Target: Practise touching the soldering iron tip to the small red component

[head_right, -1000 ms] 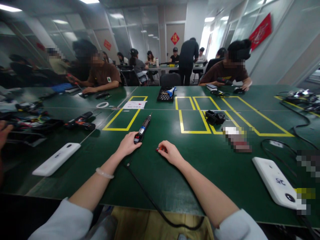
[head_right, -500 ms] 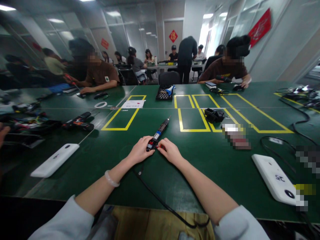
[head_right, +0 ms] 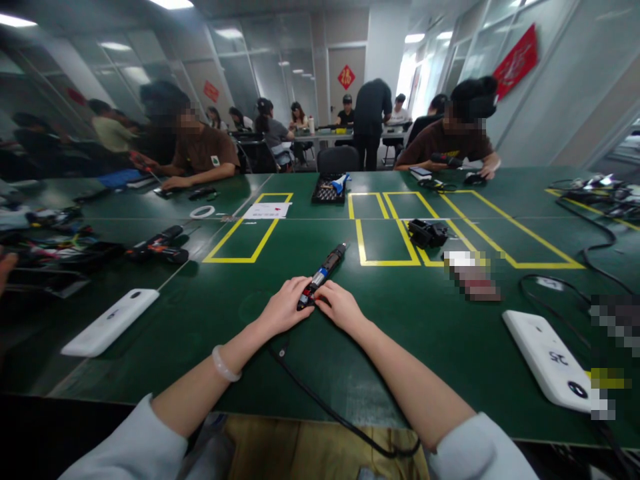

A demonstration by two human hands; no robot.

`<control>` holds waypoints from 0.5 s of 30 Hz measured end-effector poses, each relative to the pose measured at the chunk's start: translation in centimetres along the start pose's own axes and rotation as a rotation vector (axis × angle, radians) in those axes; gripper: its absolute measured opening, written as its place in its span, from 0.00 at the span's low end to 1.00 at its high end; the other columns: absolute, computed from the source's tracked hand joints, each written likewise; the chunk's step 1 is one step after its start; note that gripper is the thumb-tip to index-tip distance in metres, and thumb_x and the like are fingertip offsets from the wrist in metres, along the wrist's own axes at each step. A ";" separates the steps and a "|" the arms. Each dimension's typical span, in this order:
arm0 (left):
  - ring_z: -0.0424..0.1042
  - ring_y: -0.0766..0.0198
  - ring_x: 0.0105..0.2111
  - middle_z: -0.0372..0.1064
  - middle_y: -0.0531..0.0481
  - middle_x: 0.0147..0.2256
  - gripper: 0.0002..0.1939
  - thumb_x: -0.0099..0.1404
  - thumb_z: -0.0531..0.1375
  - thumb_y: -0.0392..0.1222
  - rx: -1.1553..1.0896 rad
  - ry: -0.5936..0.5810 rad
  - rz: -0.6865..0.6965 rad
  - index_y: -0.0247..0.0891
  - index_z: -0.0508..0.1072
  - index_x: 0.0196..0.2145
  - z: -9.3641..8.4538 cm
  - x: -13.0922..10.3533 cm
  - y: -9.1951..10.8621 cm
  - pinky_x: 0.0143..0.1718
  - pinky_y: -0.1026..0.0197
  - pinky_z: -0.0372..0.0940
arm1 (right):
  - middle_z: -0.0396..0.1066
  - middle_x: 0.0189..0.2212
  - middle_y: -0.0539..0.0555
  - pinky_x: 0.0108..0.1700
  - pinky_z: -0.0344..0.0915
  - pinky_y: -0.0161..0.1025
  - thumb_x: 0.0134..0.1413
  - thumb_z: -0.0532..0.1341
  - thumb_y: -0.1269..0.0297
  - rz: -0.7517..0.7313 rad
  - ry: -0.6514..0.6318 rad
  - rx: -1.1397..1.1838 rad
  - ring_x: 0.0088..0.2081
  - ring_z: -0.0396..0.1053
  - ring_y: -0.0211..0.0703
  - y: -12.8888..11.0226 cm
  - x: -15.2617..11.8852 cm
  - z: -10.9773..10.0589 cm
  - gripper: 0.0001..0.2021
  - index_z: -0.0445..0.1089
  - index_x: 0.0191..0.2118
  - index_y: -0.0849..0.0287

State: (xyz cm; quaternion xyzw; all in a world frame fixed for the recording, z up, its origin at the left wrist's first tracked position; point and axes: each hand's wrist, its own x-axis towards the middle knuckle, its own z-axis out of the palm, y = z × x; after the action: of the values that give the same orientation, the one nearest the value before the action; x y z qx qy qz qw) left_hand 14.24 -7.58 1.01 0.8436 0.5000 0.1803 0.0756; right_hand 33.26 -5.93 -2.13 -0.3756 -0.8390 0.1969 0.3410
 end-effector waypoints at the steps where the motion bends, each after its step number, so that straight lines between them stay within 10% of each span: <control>1: 0.62 0.52 0.53 0.60 0.43 0.55 0.32 0.61 0.60 0.46 0.028 0.001 -0.005 0.40 0.57 0.60 0.1 0.0 0.1 0.51 0.52 0.65 | 0.66 0.35 0.53 0.40 0.63 0.36 0.59 0.59 0.71 -0.002 0.000 -0.001 0.36 0.66 0.40 -0.1 0.0 0.0 0.03 0.70 0.36 0.59; 15: 0.63 0.54 0.47 0.60 0.41 0.50 0.31 0.65 0.58 0.51 0.283 0.015 -0.080 0.39 0.56 0.62 -0.1 1.2 -0.2 0.47 0.55 0.63 | 0.67 0.40 0.54 0.44 0.65 0.38 0.62 0.56 0.68 0.027 0.005 0.045 0.40 0.68 0.41 -0.5 -0.3 -0.7 0.08 0.70 0.44 0.56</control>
State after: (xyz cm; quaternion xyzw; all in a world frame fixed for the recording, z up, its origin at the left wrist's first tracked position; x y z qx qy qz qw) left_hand 14.60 -6.49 1.29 0.8239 0.5543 0.1112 -0.0407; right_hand 33.66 -6.39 -1.46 -0.3795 -0.8283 0.2196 0.3488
